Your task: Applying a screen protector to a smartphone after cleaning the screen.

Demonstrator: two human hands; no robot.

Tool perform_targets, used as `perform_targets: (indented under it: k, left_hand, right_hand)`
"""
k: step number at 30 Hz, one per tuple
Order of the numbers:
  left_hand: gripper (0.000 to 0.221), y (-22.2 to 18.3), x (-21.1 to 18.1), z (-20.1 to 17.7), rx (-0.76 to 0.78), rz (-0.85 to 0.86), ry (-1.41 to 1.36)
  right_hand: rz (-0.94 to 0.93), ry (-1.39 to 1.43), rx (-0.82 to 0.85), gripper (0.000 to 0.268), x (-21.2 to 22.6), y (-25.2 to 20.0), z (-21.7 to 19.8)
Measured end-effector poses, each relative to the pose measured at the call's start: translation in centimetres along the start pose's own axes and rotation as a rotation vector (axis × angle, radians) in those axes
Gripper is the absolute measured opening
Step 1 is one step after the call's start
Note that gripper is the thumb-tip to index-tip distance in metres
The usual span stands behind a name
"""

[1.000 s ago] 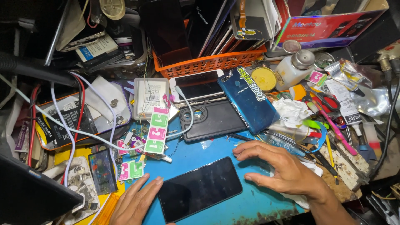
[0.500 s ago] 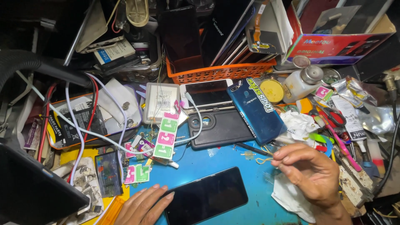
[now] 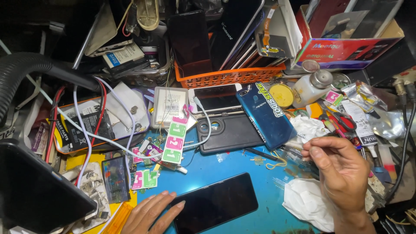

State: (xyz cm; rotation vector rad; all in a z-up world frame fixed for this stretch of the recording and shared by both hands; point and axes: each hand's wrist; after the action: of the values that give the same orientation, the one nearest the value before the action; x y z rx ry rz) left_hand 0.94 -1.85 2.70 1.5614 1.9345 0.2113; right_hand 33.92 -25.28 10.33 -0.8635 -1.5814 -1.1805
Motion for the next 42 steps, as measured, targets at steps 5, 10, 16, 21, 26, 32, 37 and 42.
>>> perform_targets:
  k: [5,10,16,21,26,32,37,42]
  left_hand:
    - [0.063,0.3,-0.6,-0.4,-0.028,-0.005,0.004]
    - [0.067,0.6,-1.1,-0.5,-0.097,-0.013,0.017]
    - [0.07,0.7,-0.4,-0.2,-0.083,0.013,0.05]
    - [0.076,1.3,-1.0,-0.7,-0.034,-0.066,0.003]
    - [0.079,1.5,-1.3,-1.1,-0.029,-0.1,-0.064]
    - [0.085,1.8,-1.4,-1.1,-0.072,-0.195,-0.104]
    - [0.083,1.9,-1.3,-1.2,-0.061,-0.194,-0.134]
    - [0.083,1.8,-2.0,-0.9,-0.077,-0.23,-0.139]
  right_hand:
    - [-0.124,-0.315,0.242,0.019,1.7,-0.1,0.5]
    - [-0.294,-0.444,0.639,0.033,2.0,-1.4,2.1]
    - [-0.368,-0.426,0.528,0.024,2.5,-1.8,2.2]
    - [-0.393,-0.435,0.624,0.03,2.3,-2.1,1.3]
    - [-0.499,-0.439,0.859,0.06,0.7,-3.1,0.4]
    - [-0.465,-0.453,0.901,0.073,0.3,-4.1,0.4]
    - [-0.465,-0.451,0.8,0.063,-0.2,-4.3,0.2]
    - [-0.168,-0.431,0.708,0.065,0.4,-5.8,-0.2]
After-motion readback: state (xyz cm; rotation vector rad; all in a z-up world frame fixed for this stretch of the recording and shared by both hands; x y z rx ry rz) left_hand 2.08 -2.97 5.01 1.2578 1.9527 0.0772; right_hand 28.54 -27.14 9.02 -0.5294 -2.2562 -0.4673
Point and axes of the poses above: each hand's wrist, its own y-axis towards the middle knuckle, its own z-axis out of the palm, x = y × z, and after that the axes turned 8 degrees about -x, right-handed
